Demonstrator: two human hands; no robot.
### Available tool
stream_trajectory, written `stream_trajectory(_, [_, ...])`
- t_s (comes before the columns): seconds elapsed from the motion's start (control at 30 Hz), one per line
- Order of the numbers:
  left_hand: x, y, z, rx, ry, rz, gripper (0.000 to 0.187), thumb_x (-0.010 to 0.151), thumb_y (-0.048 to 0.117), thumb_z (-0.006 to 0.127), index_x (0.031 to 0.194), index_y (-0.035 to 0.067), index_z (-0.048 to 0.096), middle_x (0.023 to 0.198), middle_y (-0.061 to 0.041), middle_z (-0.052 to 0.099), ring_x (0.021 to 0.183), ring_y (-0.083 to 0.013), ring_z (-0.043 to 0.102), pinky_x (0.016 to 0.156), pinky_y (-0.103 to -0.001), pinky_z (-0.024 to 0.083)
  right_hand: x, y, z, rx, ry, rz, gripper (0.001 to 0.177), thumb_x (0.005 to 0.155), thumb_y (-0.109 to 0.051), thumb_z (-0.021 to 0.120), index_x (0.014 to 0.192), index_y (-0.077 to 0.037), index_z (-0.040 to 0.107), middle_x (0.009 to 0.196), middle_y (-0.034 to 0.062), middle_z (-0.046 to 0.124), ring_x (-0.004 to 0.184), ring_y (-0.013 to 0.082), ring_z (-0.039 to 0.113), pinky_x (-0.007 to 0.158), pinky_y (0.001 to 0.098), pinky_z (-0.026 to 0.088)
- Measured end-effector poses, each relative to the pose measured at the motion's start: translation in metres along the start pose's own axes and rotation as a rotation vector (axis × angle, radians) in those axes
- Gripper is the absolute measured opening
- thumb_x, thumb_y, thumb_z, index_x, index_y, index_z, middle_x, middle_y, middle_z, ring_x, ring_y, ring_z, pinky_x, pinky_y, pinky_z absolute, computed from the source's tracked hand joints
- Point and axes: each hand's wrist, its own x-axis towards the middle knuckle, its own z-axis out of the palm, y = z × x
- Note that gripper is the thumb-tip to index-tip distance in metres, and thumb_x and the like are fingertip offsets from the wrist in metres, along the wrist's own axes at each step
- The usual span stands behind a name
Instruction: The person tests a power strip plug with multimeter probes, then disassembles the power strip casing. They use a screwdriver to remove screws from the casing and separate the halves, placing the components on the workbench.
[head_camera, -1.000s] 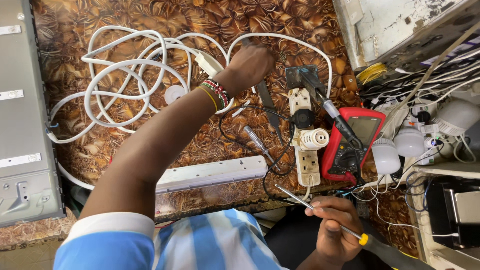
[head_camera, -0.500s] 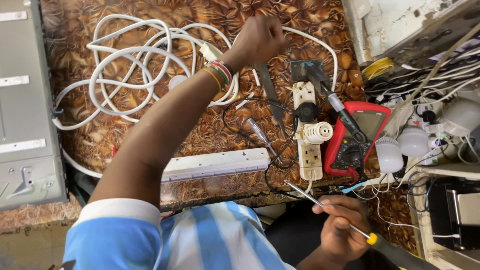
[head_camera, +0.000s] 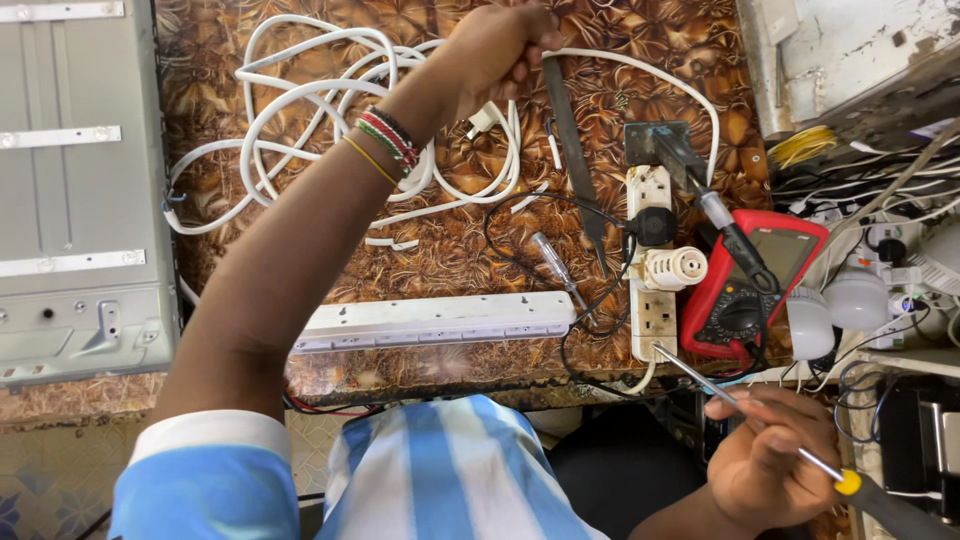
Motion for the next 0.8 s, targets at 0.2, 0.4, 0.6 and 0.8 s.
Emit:
stream_trajectory(0.2, [0.005,-0.017,0.031,0.277,-0.001,-0.050,0.018,0.104,0.012,0.053,0.096,0.004,0.066,0.067,-0.001,0.060,0.049,-0.0076,0.054,0.043,-0.018,0.049,0.039,-0.041,0.017,-0.027,0.007,-0.078,0.040,0.108,-0.035,0.063,0.108,0.004,0.056,0.094,0.0219,0.059,0.077,0.0335,0.068,0.066,0.0400,0.064])
stream_trajectory(0.4, [0.112,-0.119,0.004,-0.708,-0.379,-0.204,0.044,0.112,0.013,0.016,0.117,-0.011,0.052,0.112,-0.035,0.065,0.109,-0.0419,0.068,0.099,-0.042,0.059,0.159,-0.084,0.080,-0.315,-0.288,-0.298,0.036,0.120,-0.010,0.048,0.110,0.021,0.064,0.095,0.0293,0.068,0.092,0.0389,0.074,0.083,0.0395,0.052])
stream_trajectory(0.6, [-0.005,-0.028,0.015,-0.572,0.018,-0.101,0.027,0.114,-0.006,0.033,0.110,-0.012,0.060,0.090,-0.025,0.070,0.071,-0.0279,0.076,0.064,-0.026,0.071,0.258,0.029,0.164,-0.495,-0.707,-0.162,0.027,0.122,-0.014,0.064,0.103,0.003,0.072,0.091,0.0150,0.076,0.077,0.0214,0.081,0.060,0.0264,0.063])
stream_trajectory(0.8, [-0.016,-0.028,-0.003,-0.429,-0.056,-0.147,0.036,0.112,0.002,0.035,0.110,-0.013,0.068,0.089,-0.022,0.074,0.078,-0.0275,0.076,0.073,-0.031,0.068,0.260,0.071,0.210,-0.621,-0.844,0.255,0.016,0.112,-0.012,0.061,0.104,-0.003,0.071,0.092,0.0117,0.078,0.079,0.0161,0.080,0.069,0.0235,0.069])
